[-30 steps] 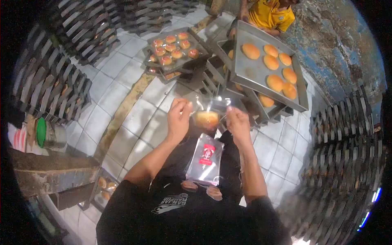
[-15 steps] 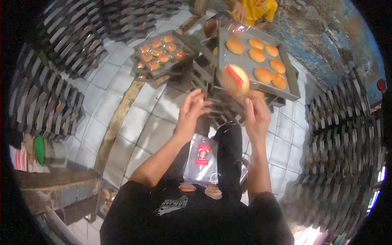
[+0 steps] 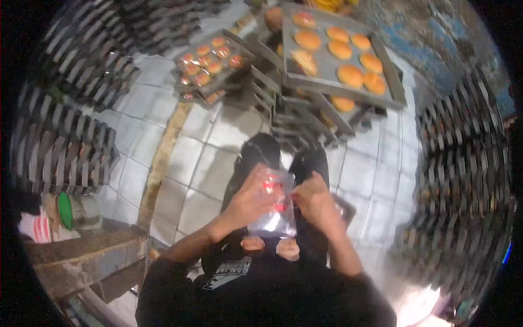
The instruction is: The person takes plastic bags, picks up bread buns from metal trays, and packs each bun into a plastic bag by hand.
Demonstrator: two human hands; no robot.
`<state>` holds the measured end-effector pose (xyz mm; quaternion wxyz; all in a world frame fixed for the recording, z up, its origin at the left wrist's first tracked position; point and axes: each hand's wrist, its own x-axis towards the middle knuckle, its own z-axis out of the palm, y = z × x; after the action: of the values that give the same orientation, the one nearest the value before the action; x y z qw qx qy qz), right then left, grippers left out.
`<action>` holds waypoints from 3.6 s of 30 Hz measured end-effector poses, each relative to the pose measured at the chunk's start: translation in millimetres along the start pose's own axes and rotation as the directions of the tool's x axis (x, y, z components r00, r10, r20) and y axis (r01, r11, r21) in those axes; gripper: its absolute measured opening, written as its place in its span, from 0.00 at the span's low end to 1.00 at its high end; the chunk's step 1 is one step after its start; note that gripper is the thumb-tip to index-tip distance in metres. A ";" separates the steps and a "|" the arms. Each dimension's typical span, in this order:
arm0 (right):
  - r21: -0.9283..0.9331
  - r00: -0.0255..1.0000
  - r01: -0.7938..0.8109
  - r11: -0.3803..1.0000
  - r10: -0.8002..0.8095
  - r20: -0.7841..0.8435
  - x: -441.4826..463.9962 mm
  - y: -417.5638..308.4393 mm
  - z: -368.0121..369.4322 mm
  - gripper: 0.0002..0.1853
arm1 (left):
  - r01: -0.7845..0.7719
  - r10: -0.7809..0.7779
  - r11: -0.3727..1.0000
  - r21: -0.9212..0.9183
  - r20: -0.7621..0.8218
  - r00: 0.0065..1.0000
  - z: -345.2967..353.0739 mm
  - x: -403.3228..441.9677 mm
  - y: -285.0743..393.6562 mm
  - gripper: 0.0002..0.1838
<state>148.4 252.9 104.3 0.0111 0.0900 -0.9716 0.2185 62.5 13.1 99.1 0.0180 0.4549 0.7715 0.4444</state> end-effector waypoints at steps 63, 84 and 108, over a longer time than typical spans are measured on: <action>-0.014 0.913 0.194 0.981 -0.185 -0.364 135.0 -18.8 -4.0 0.20 | -0.176 -0.830 -0.037 -0.984 -0.068 0.554 41.0 120.3 -37.5 0.27; 0.017 0.782 0.290 0.957 -0.227 -0.580 90.0 -48.5 -14.9 0.23 | 0.204 -0.504 -0.428 -0.881 0.420 0.755 -19.3 58.0 -26.9 0.32; 0.871 0.854 -0.398 0.287 0.462 0.238 83.5 13.9 33.7 0.14 | 0.276 -0.475 0.869 -0.411 -0.535 0.699 1.3 8.2 -80.1 0.13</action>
<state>64.3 236.6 73.0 -0.0684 -0.1890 -0.6862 0.6991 3.4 4.6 45.2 -0.0764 0.1054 0.7340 0.6666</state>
